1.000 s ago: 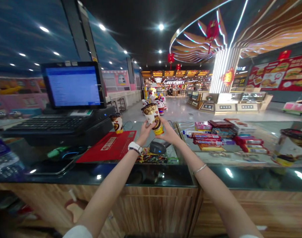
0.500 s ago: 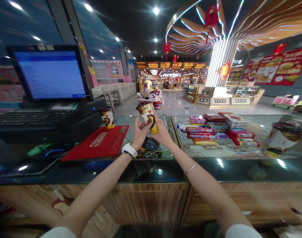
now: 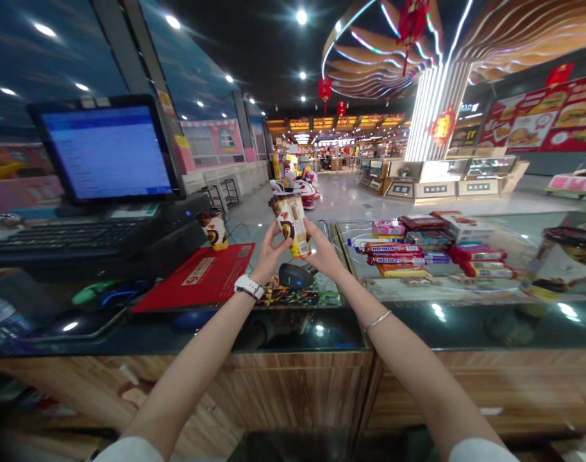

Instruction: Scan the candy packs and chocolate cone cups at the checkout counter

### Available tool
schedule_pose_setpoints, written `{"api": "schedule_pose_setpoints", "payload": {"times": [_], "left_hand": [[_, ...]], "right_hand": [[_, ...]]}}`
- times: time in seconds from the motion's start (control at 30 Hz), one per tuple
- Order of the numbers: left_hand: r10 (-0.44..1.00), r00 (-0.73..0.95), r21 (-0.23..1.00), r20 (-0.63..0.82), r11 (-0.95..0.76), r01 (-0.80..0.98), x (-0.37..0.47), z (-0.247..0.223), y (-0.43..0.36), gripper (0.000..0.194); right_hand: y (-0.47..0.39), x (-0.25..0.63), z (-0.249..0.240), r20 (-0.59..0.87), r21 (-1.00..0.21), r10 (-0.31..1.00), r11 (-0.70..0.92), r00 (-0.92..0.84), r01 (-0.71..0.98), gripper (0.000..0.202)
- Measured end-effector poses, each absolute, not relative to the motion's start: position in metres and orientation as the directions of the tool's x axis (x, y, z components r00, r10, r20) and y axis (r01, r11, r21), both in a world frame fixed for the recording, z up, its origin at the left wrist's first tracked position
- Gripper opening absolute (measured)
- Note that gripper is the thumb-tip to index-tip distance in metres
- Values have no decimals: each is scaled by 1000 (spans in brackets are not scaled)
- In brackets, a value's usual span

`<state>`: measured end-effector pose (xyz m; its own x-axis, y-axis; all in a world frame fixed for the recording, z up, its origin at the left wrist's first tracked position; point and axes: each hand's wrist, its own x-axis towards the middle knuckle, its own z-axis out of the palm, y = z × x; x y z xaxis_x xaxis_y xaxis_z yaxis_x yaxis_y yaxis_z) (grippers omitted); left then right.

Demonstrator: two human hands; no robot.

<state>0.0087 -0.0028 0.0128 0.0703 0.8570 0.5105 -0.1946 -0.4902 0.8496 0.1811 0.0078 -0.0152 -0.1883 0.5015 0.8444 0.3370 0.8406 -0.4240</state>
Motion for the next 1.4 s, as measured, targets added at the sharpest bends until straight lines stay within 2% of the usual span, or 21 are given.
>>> {"api": "schedule_pose_setpoints", "payload": {"times": [0.17,0.3,0.43,0.5,0.57,0.7,0.77,1.0,1.1,1.17,1.27,1.33,1.4], "left_hand": [[847,60,843,528,-514,-158,7,11,-1,83],[870,80,868,486,-470,-160,7,15,-4,90],[887,118,889,446,-425,-167,7,18,-6,101],[886,88,887,454,-441,-137,4,18,-4,103],[880,61,881,471,-465,-93,1,18,0,101],[854,89,858,513,-512,-35,-2,17,5,90],[833,128,841,538,-541,-14,-2,16,5,86],[769,275,783,577,-617,85,0,18,-3,70],[748,284,753,600,-648,114,-1,19,-4,68],[710,258,688,655,-702,184,-3,21,-5,71],[603,283,470,746,-777,419,-8,24,-5,76],[561,344,320,753,-769,554,-10,23,-5,73],[554,382,232,740,-743,628,-11,21,-3,64]], "right_hand": [[6,178,-16,813,-489,560,806,-162,335,87],[-1,176,-12,791,-494,572,806,-216,327,78],[-7,174,-8,765,-496,589,797,-261,345,91],[-8,175,-6,761,-452,577,800,-297,395,97],[-9,178,-3,768,-357,540,807,-344,470,98],[-12,186,2,771,-121,485,748,-413,652,86],[-14,187,3,771,-44,483,691,-416,721,82],[-16,187,6,796,39,464,602,-389,797,76],[-15,190,6,810,45,459,571,-364,820,71],[-12,193,4,824,19,466,545,-322,838,68],[-8,198,2,828,-30,491,523,-272,852,65],[-5,202,1,824,-54,507,515,-253,856,64],[-4,205,0,821,-68,517,509,-242,858,64]]}}
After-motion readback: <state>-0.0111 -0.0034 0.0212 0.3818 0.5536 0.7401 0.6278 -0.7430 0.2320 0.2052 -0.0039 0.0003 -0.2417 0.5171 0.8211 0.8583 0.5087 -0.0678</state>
